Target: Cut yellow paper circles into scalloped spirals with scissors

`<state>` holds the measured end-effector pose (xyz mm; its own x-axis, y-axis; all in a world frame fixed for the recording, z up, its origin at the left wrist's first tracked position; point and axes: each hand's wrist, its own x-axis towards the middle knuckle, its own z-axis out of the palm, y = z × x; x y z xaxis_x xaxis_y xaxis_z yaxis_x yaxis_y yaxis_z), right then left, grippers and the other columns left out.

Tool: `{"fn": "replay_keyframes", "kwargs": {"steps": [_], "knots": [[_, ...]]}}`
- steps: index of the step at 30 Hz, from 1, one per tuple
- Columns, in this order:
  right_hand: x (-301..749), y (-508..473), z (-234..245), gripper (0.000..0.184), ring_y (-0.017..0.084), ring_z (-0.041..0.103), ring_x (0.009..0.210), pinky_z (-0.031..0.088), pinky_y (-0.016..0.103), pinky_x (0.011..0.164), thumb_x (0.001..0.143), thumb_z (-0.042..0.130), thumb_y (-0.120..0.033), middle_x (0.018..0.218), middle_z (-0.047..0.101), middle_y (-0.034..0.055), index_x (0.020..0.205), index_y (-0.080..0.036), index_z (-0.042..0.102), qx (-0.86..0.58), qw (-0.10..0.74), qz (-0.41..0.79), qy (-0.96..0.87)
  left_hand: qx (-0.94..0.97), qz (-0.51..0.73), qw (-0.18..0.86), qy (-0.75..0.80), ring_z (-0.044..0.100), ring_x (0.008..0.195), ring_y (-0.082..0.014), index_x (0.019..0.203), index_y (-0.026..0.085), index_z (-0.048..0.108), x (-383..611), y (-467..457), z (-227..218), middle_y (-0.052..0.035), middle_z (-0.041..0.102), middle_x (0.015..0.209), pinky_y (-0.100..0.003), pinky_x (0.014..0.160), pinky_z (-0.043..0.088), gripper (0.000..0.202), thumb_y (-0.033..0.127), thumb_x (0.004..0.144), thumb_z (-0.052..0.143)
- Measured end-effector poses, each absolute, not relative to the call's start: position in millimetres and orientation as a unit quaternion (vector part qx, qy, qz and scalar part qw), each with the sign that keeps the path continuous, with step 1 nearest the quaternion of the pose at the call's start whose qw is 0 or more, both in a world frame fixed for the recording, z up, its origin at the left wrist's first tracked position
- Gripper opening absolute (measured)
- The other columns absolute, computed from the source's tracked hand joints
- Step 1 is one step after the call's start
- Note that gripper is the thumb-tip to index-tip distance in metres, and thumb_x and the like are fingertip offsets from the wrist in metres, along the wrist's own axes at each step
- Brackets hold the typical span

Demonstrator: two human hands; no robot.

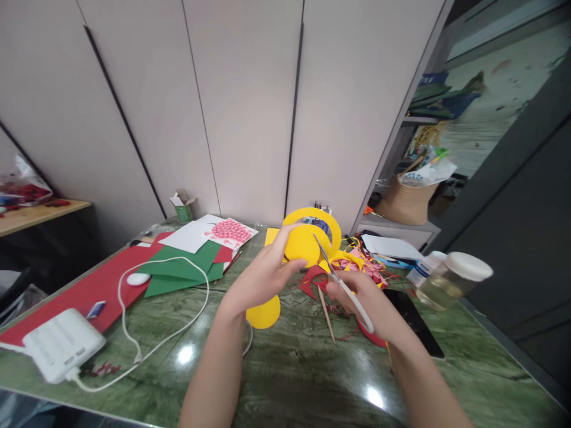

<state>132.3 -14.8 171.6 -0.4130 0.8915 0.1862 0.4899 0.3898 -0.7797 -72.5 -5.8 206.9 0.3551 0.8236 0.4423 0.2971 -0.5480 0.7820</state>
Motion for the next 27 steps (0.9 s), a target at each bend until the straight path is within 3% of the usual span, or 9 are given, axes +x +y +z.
{"fn": "replay_keyframes", "kwargs": {"steps": [5,11,18,27], "knots": [[128,-16,174,0.044,0.010,0.027,0.051,0.019,0.023,0.045,0.084,0.045,-0.056,0.055,0.033,-0.0050,0.061,-0.019,0.041,-0.436,0.306,0.350,-0.770,0.748,0.444,0.353,0.345,0.055,0.099,-0.0237,0.127,0.025,0.041,-78,-3,206,-0.0068,0.055,0.113,-0.038,0.083,0.050,0.051,0.016,0.079,0.054],[125,-12,169,0.038,0.010,0.031,0.048,0.023,0.023,0.045,0.084,0.048,-0.048,0.052,0.035,-0.0056,0.059,-0.020,0.038,-0.446,0.376,0.341,-0.737,0.640,0.545,0.456,0.292,0.060,0.095,-0.0203,0.122,0.024,0.039,-51,-1,204,-0.0068,0.058,0.114,-0.031,0.073,0.054,0.045,0.017,0.081,0.055],[126,-11,170,0.035,0.011,0.033,0.049,0.025,0.023,0.047,0.085,0.047,-0.043,0.053,0.038,-0.0048,0.059,-0.019,0.041,-0.445,0.401,0.309,-0.738,0.613,0.602,0.408,0.308,0.061,0.090,-0.0184,0.109,0.021,0.042,-24,-3,195,-0.0041,0.059,0.103,-0.030,0.076,0.051,0.032,0.019,0.081,0.056],[129,-11,167,0.037,0.012,0.036,0.054,0.029,0.023,0.051,0.090,0.040,-0.045,0.059,0.041,-0.0037,0.065,-0.018,0.043,-0.429,0.395,0.282,-0.761,0.671,0.563,0.355,0.327,0.053,0.107,-0.0219,0.115,0.020,0.044,-31,-5,197,-0.0076,0.054,0.118,-0.035,0.093,0.042,0.036,0.017,0.081,0.055]]}}
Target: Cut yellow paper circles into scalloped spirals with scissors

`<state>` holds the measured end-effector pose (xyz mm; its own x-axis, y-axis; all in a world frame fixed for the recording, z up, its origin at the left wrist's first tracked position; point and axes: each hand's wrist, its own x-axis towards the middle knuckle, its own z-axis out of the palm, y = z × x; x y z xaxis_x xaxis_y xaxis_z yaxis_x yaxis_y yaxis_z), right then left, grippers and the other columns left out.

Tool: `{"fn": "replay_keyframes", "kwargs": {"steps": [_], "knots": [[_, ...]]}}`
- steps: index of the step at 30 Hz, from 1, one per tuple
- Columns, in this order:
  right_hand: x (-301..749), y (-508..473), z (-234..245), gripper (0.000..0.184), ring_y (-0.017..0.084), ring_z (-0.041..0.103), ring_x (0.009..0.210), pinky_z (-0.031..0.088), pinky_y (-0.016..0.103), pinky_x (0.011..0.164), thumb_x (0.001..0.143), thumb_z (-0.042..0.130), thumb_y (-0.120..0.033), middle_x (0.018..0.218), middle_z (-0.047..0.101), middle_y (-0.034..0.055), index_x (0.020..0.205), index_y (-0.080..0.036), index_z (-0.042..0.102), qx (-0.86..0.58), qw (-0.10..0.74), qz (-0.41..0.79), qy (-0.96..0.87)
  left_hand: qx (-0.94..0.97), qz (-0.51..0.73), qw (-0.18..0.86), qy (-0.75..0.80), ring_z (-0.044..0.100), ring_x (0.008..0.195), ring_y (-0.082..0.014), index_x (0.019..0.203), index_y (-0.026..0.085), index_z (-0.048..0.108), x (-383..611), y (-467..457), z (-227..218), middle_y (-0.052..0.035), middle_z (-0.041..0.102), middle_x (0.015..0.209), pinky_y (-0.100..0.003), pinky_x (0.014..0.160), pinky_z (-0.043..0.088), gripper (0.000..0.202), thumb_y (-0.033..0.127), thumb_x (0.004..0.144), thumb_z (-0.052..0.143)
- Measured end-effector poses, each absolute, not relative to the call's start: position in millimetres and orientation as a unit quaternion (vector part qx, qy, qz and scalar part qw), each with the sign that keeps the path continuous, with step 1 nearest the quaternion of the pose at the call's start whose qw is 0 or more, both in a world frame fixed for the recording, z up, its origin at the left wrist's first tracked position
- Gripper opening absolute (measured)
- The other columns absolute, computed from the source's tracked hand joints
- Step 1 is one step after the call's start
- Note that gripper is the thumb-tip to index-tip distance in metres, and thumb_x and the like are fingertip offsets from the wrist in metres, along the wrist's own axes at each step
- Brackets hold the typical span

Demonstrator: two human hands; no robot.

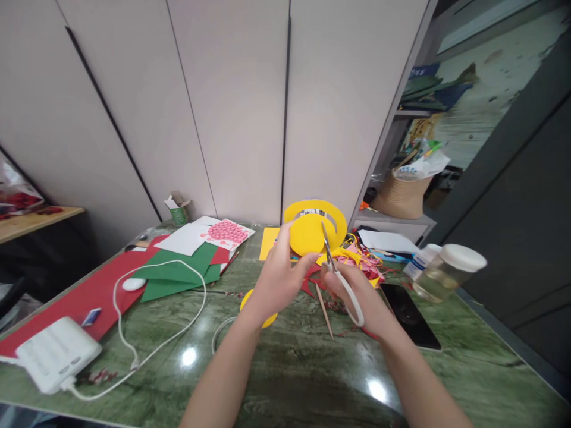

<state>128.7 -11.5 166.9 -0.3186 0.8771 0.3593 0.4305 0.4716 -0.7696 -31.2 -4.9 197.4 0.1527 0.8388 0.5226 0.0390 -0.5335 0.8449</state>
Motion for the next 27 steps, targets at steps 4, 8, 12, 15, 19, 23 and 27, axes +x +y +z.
{"fn": "replay_keyframes", "kwargs": {"steps": [4,8,12,15,19,23,27], "knots": [[129,-13,167,0.039,0.011,0.034,0.052,0.028,0.023,0.049,0.089,0.041,-0.047,0.057,0.039,-0.0042,0.062,-0.019,0.040,-0.435,0.392,0.290,-0.757,0.685,0.550,0.349,0.326,0.053,0.106,-0.0224,0.117,0.020,0.042,-34,-4,197,-0.0082,0.055,0.117,-0.036,0.092,0.042,0.037,0.018,0.082,0.054],[129,-13,169,0.038,0.012,0.037,0.055,0.029,0.023,0.051,0.090,0.040,-0.048,0.060,0.042,-0.0034,0.065,-0.019,0.043,-0.425,0.385,0.287,-0.767,0.714,0.519,0.329,0.336,0.053,0.106,-0.0230,0.117,0.020,0.044,-40,-2,199,-0.0077,0.056,0.114,-0.035,0.090,0.043,0.037,0.018,0.082,0.053],[130,-13,169,0.041,0.011,0.033,0.051,0.024,0.023,0.047,0.090,0.039,-0.051,0.057,0.039,-0.0044,0.064,-0.019,0.040,-0.431,0.357,0.313,-0.767,0.733,0.495,0.327,0.334,0.054,0.102,-0.0223,0.117,0.020,0.045,-49,-1,201,-0.0071,0.056,0.111,-0.035,0.085,0.044,0.035,0.018,0.083,0.052],[130,-12,169,0.041,0.012,0.036,0.052,0.026,0.024,0.048,0.089,0.039,-0.052,0.058,0.042,-0.0032,0.066,-0.019,0.043,-0.428,0.348,0.305,-0.776,0.749,0.477,0.320,0.330,0.055,0.098,-0.0222,0.117,0.020,0.045,-55,-1,202,-0.0071,0.057,0.110,-0.035,0.083,0.045,0.035,0.018,0.083,0.052],[133,-12,168,0.042,0.011,0.034,0.050,0.024,0.023,0.046,0.089,0.041,-0.052,0.055,0.039,-0.0043,0.064,-0.019,0.041,-0.424,0.332,0.331,-0.775,0.764,0.431,0.325,0.354,0.057,0.089,-0.0213,0.124,0.021,0.039,-64,1,201,-0.0076,0.059,0.108,-0.037,0.079,0.047,0.043,0.019,0.083,0.051],[137,-11,168,0.042,0.010,0.030,0.050,0.021,0.023,0.045,0.088,0.042,-0.053,0.056,0.034,-0.0050,0.062,-0.019,0.039,-0.436,0.296,0.339,-0.779,0.785,0.404,0.307,0.355,0.052,0.105,-0.0255,0.130,0.020,0.037,-75,4,199,-0.0102,0.053,0.121,-0.041,0.091,0.043,0.051,0.020,0.082,0.054],[141,-10,170,0.043,0.010,0.026,0.051,0.019,0.023,0.045,0.087,0.043,-0.053,0.057,0.032,-0.0050,0.061,-0.018,0.040,-0.457,0.250,0.332,-0.786,0.804,0.381,0.312,0.332,0.048,0.112,-0.0269,0.134,0.023,0.034,-86,5,201,-0.0088,0.050,0.126,-0.044,0.096,0.041,0.056,0.017,0.082,0.054]]}}
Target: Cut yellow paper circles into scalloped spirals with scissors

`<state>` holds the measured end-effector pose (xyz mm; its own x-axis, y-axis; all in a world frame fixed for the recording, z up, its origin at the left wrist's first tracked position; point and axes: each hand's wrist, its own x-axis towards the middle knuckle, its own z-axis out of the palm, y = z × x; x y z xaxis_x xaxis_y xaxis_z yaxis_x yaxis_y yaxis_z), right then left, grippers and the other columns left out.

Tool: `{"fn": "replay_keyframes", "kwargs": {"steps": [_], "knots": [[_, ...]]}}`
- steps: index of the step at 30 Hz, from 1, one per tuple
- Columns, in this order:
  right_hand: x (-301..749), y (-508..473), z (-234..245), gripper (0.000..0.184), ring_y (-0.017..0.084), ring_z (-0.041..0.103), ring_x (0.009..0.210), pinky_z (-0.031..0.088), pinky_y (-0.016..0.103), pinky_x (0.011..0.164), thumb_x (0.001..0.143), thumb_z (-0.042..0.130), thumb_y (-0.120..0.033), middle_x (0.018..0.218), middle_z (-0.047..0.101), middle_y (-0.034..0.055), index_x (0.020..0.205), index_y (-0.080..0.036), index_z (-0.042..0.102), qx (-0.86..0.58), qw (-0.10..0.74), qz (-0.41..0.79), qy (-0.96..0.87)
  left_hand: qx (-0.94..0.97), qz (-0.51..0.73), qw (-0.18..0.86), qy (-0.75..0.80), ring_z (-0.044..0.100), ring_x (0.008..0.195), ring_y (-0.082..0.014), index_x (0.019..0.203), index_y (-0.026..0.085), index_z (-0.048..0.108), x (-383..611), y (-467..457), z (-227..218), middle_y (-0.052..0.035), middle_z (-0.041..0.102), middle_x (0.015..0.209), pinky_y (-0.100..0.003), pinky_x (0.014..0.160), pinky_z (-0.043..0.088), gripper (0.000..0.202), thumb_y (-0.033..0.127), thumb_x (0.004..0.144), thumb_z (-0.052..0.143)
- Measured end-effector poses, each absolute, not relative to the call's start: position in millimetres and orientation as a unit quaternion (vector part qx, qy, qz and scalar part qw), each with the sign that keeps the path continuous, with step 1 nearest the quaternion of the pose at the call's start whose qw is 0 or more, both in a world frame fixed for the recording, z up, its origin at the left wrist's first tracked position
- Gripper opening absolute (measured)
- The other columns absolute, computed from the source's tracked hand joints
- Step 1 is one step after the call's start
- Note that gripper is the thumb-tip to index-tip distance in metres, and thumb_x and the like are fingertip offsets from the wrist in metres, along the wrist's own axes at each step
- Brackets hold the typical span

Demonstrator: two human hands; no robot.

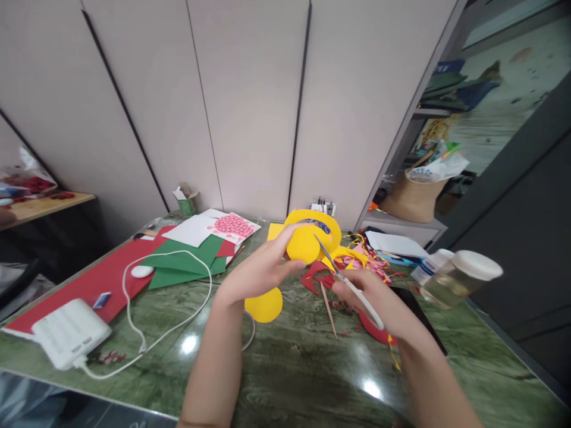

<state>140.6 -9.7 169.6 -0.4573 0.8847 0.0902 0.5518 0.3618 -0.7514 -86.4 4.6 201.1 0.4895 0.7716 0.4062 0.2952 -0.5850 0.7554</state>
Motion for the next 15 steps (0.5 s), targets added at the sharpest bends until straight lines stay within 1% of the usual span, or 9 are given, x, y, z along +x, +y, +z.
{"fn": "replay_keyframes", "kwargs": {"steps": [2,4,7,8,10,12,13,15], "knots": [[141,-10,170,0.043,0.009,0.026,0.051,0.019,0.023,0.045,0.086,0.045,-0.052,0.056,0.032,-0.0051,0.060,-0.018,0.039,-0.451,0.248,0.333,-0.790,0.796,0.385,0.336,0.326,0.049,0.111,-0.0263,0.134,0.025,0.035,-88,5,203,-0.0078,0.048,0.129,-0.043,0.095,0.043,0.058,0.016,0.081,0.055],[139,-10,170,0.042,0.009,0.028,0.049,0.019,0.023,0.045,0.086,0.045,-0.051,0.054,0.034,-0.0054,0.060,-0.019,0.039,-0.439,0.268,0.342,-0.786,0.763,0.412,0.384,0.318,0.054,0.107,-0.0249,0.131,0.025,0.036,-83,6,203,-0.0081,0.049,0.128,-0.041,0.089,0.047,0.055,0.017,0.080,0.056],[133,-8,167,0.041,0.010,0.030,0.047,0.021,0.023,0.044,0.087,0.043,-0.050,0.051,0.035,-0.0058,0.060,-0.019,0.038,-0.439,0.330,0.351,-0.758,0.690,0.478,0.460,0.288,0.060,0.095,-0.0216,0.120,0.021,0.042,-66,8,202,-0.0093,0.058,0.115,-0.034,0.077,0.052,0.038,0.022,0.083,0.054],[130,-7,166,0.041,0.010,0.031,0.046,0.022,0.023,0.044,0.087,0.043,-0.050,0.050,0.035,-0.0058,0.059,-0.020,0.038,-0.445,0.352,0.346,-0.747,0.668,0.508,0.469,0.275,0.061,0.095,-0.0208,0.115,0.020,0.043,-59,8,200,-0.0092,0.059,0.113,-0.033,0.076,0.052,0.033,0.023,0.084,0.053],[124,-5,162,0.040,0.010,0.033,0.046,0.024,0.023,0.044,0.085,0.046,-0.048,0.050,0.037,-0.0053,0.058,-0.019,0.038,-0.452,0.388,0.325,-0.735,0.635,0.555,0.467,0.266,0.060,0.095,-0.0196,0.109,0.019,0.045,-43,8,198,-0.0085,0.059,0.109,-0.030,0.077,0.051,0.027,0.024,0.083,0.054],[120,-3,159,0.039,0.011,0.035,0.048,0.026,0.023,0.045,0.084,0.049,-0.045,0.051,0.039,-0.0045,0.057,-0.019,0.040,-0.455,0.409,0.303,-0.731,0.610,0.586,0.456,0.278,0.061,0.088,-0.0176,0.103,0.018,0.044,-31,7,194,-0.0065,0.060,0.100,-0.029,0.075,0.051,0.024,0.025,0.082,0.055],[119,-3,158,0.039,0.011,0.036,0.048,0.028,0.023,0.046,0.084,0.049,-0.044,0.051,0.041,-0.0042,0.056,-0.019,0.040,-0.454,0.415,0.294,-0.731,0.601,0.595,0.448,0.289,0.061,0.085,-0.0166,0.102,0.018,0.044,-26,7,193,-0.0056,0.059,0.097,-0.029,0.074,0.051,0.023,0.025,0.083,0.054],[118,-2,159,0.038,0.011,0.038,0.049,0.029,0.024,0.047,0.085,0.049,-0.043,0.052,0.042,-0.0039,0.057,-0.019,0.042,-0.450,0.415,0.286,-0.737,0.600,0.604,0.430,0.300,0.060,0.085,-0.0164,0.103,0.019,0.043,-22,6,190,-0.0049,0.059,0.098,-0.028,0.075,0.050,0.021,0.023,0.084,0.052]]}}
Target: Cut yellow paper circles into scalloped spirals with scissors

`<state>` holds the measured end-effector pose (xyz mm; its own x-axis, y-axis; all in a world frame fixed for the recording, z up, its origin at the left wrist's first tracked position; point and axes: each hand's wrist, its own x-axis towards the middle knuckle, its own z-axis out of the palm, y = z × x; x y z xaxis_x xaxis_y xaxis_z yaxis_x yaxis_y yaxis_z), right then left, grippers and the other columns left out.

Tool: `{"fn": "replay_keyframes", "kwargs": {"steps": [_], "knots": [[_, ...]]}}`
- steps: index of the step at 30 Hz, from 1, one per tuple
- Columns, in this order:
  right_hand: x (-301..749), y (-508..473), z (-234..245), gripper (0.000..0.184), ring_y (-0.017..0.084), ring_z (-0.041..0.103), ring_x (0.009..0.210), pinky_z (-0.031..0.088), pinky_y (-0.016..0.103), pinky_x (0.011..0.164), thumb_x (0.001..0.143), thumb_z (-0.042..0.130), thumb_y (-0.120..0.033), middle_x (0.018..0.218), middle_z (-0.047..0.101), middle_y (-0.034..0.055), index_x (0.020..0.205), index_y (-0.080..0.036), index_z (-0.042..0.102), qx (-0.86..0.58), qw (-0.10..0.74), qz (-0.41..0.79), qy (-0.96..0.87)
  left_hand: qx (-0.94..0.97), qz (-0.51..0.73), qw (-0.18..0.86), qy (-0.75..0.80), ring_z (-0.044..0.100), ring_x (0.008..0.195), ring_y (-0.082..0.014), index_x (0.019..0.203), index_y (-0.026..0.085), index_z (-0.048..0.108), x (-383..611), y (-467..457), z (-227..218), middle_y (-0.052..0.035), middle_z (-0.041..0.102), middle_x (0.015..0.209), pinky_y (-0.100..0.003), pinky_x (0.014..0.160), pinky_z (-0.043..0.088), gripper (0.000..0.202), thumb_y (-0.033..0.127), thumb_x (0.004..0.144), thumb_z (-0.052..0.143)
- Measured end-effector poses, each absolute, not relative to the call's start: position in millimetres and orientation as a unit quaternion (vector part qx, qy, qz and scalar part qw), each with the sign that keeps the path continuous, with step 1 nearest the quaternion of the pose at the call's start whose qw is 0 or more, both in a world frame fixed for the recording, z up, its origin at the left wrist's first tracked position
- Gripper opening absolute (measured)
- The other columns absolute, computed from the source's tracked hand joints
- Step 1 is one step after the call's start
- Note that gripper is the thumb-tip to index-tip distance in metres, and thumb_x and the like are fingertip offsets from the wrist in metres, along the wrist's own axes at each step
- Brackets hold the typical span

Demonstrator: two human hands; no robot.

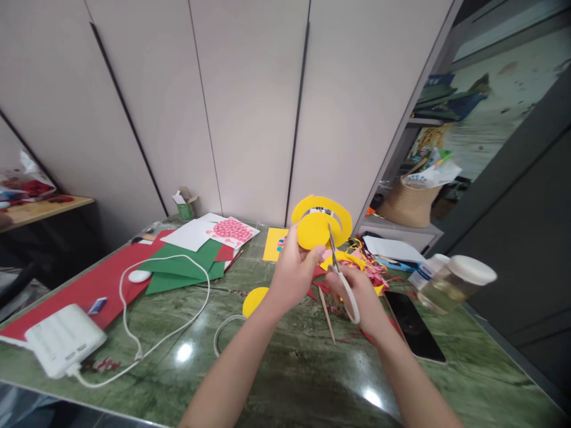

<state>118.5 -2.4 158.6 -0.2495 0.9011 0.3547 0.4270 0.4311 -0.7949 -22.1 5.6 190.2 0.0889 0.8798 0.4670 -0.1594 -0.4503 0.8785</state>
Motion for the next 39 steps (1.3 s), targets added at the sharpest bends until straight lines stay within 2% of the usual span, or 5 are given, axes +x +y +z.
{"fn": "replay_keyframes", "kwargs": {"steps": [5,16,25,30,39], "knots": [[124,-4,162,0.039,0.012,0.039,0.051,0.030,0.024,0.050,0.087,0.047,-0.045,0.054,0.042,-0.0040,0.059,-0.018,0.043,-0.437,0.398,0.283,-0.755,0.641,0.587,0.397,0.296,0.056,0.096,-0.0191,0.108,0.019,0.046,-30,6,190,-0.0057,0.057,0.106,-0.031,0.084,0.047,0.025,0.020,0.083,0.051],[125,-6,159,0.048,0.011,0.037,0.048,0.026,0.024,0.046,0.087,0.038,-0.059,0.052,0.040,-0.0043,0.061,-0.019,0.042,-0.426,0.383,0.336,-0.748,0.686,0.555,0.350,0.313,0.055,0.098,-0.0225,0.113,0.019,0.047,-41,4,193,-0.0076,0.058,0.109,-0.034,0.085,0.044,0.029,0.024,0.084,0.050],[126,-9,162,0.046,0.011,0.034,0.046,0.022,0.023,0.044,0.085,0.042,-0.059,0.051,0.038,-0.0048,0.061,-0.019,0.041,-0.430,0.378,0.348,-0.743,0.719,0.524,0.351,0.293,0.052,0.106,-0.0229,0.121,0.019,0.045,-51,4,198,-0.0086,0.055,0.119,-0.035,0.089,0.043,0.037,0.023,0.085,0.050],[130,-9,163,0.047,0.010,0.032,0.044,0.020,0.024,0.044,0.085,0.042,-0.057,0.049,0.037,-0.0053,0.059,-0.019,0.040,-0.417,0.347,0.356,-0.761,0.738,0.485,0.361,0.300,0.053,0.107,-0.0255,0.124,0.018,0.046,-65,5,200,-0.0110,0.055,0.121,-0.040,0.091,0.044,0.041,0.024,0.085,0.052],[136,-11,166,0.046,0.009,0.028,0.046,0.017,0.023,0.043,0.083,0.049,-0.055,0.052,0.035,-0.0053,0.056,-0.019,0.039,-0.426,0.284,0.339,-0.790,0.764,0.427,0.395,0.278,0.048,0.117,-0.0270,0.131,0.024,0.044,-91,5,202,-0.0083,0.050,0.130,-0.043,0.095,0.044,0.048,0.022,0.084,0.053]]}}
